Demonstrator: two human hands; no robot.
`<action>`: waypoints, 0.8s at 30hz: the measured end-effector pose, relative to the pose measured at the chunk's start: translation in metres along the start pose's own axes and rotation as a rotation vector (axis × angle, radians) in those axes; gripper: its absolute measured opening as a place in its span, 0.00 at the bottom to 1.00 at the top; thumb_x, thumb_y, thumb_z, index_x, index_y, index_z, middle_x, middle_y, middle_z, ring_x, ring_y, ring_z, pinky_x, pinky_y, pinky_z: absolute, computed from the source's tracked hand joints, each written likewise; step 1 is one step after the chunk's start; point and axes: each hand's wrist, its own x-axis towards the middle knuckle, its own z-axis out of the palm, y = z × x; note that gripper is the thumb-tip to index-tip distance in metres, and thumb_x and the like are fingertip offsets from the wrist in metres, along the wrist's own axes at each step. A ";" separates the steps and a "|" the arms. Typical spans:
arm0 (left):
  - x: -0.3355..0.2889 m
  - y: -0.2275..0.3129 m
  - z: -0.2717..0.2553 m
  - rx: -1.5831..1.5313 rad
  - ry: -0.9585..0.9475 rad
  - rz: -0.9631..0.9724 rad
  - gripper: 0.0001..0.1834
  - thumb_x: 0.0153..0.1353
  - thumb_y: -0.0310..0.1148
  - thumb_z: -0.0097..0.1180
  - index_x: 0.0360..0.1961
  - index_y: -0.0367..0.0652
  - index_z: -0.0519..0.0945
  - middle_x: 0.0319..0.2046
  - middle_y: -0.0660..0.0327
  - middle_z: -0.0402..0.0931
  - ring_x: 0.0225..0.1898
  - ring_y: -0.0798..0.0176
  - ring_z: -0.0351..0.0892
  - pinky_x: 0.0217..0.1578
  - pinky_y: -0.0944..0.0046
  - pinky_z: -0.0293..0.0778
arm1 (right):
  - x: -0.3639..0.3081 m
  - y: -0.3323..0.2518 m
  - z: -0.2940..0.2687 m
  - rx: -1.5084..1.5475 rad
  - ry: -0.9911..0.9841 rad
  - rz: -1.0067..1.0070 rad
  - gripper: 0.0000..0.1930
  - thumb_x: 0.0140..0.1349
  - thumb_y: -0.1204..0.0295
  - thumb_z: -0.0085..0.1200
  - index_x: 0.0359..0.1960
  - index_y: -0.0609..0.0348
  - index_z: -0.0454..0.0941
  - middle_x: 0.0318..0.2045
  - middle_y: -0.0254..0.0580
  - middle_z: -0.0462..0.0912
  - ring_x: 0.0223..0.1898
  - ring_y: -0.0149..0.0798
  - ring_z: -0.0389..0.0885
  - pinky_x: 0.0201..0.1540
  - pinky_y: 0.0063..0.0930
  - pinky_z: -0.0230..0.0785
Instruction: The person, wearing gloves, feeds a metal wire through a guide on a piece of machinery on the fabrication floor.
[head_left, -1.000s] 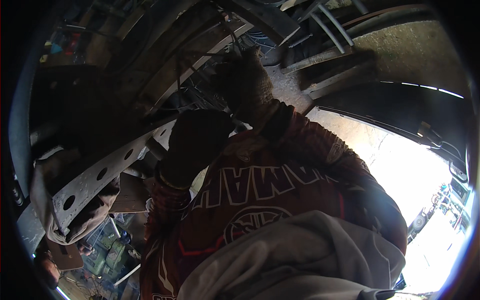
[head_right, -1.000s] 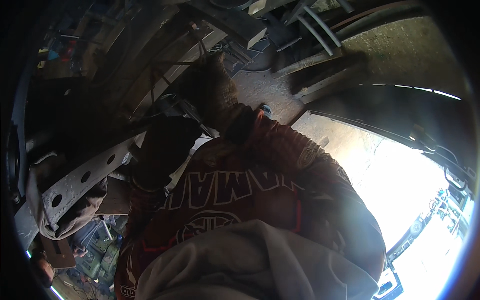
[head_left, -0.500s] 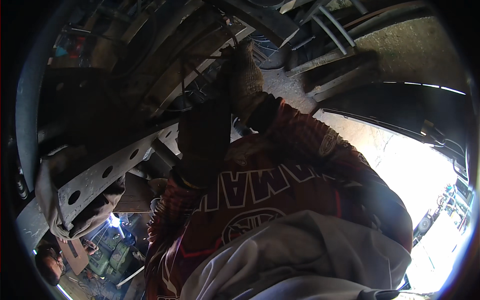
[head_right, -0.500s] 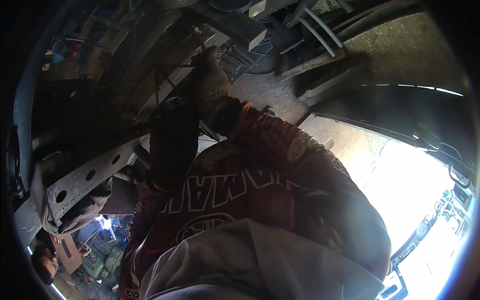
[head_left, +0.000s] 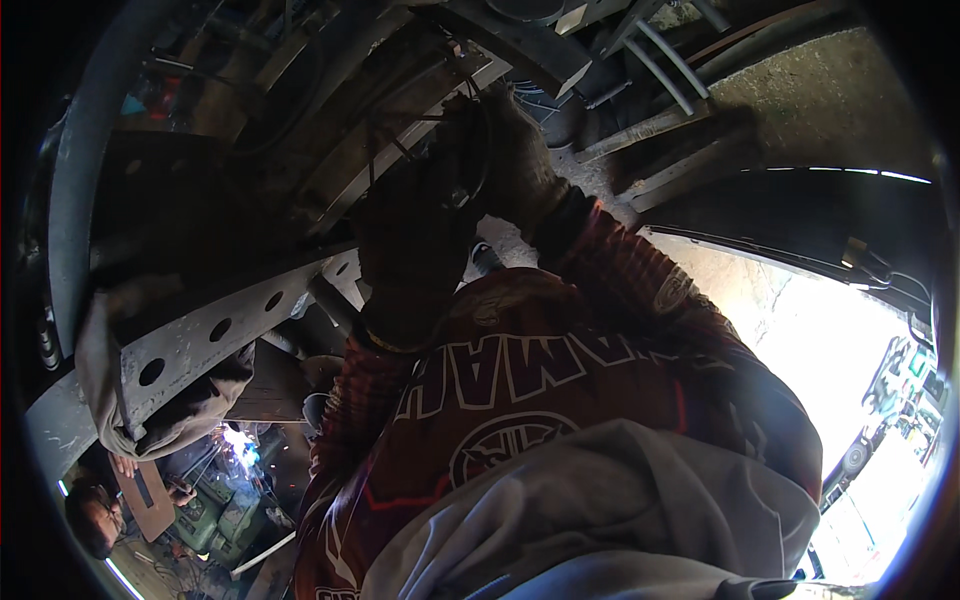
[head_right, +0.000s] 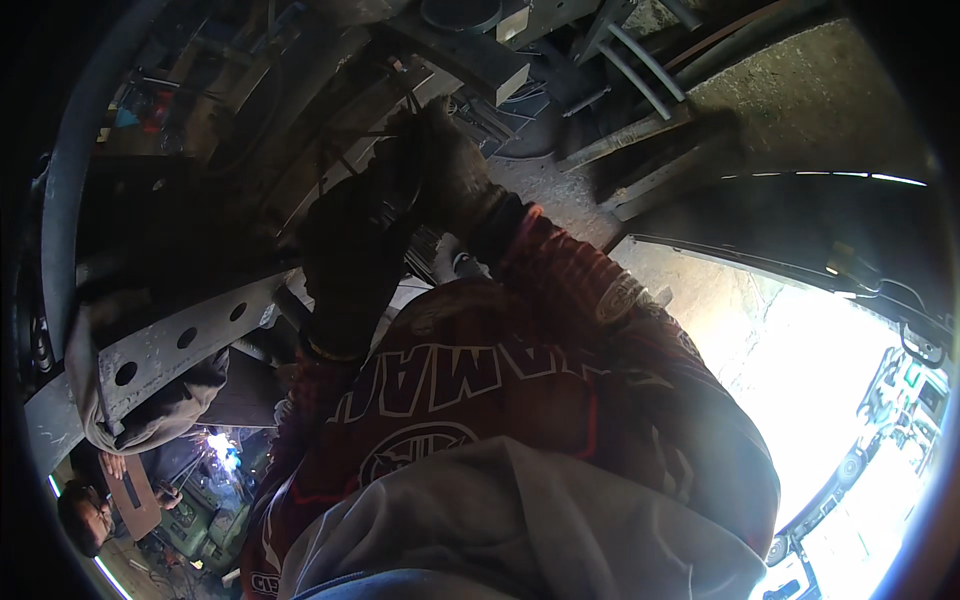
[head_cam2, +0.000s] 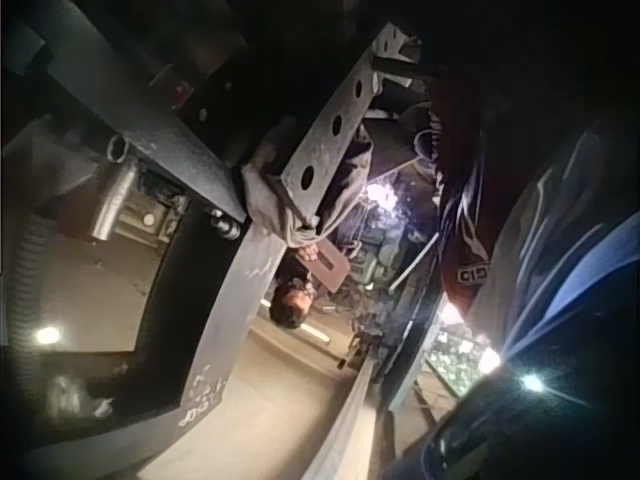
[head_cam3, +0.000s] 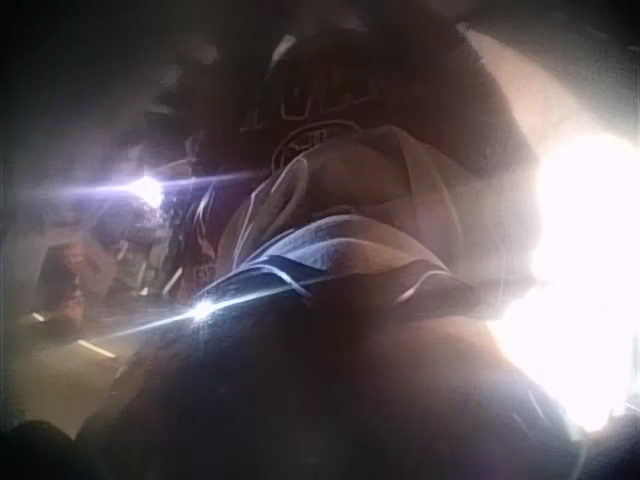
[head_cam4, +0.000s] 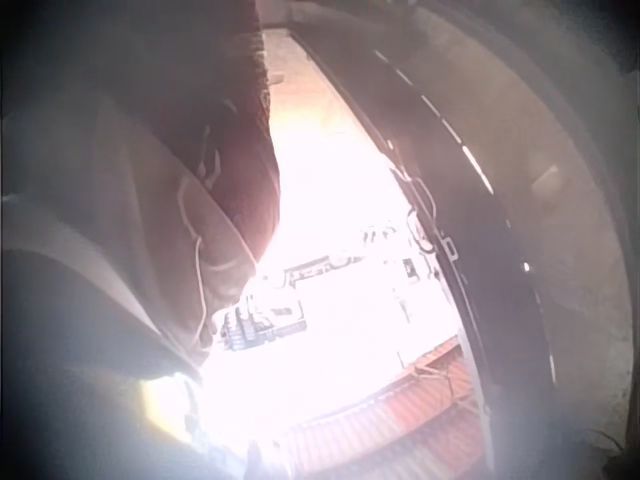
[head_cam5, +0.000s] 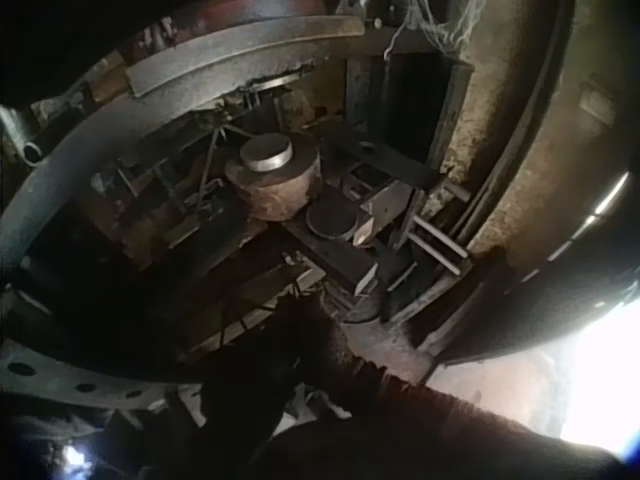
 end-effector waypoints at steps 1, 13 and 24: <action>0.001 0.001 0.000 0.001 0.026 0.013 0.32 0.54 0.38 0.69 0.61 0.42 0.76 0.40 0.56 0.80 0.40 0.53 0.79 0.41 0.52 0.75 | -0.005 0.001 -0.003 0.165 -0.064 0.060 0.28 0.71 0.43 0.44 0.52 0.58 0.73 0.39 0.40 0.81 0.38 0.41 0.82 0.42 0.35 0.76; 0.004 -0.028 0.001 -0.112 -0.056 0.034 0.28 0.51 0.36 0.69 0.56 0.49 0.80 0.37 0.57 0.77 0.38 0.54 0.76 0.39 0.51 0.73 | -0.019 0.027 0.001 0.609 -0.302 0.088 0.23 0.72 0.51 0.50 0.56 0.56 0.72 0.44 0.36 0.80 0.47 0.35 0.80 0.50 0.33 0.74; 0.003 -0.032 0.000 0.069 0.014 0.221 0.26 0.56 0.36 0.64 0.58 0.56 0.80 0.30 0.61 0.73 0.34 0.56 0.74 0.40 0.53 0.74 | -0.020 0.034 0.001 0.764 -0.205 0.200 0.24 0.74 0.50 0.45 0.57 0.57 0.70 0.48 0.39 0.78 0.50 0.34 0.78 0.52 0.32 0.74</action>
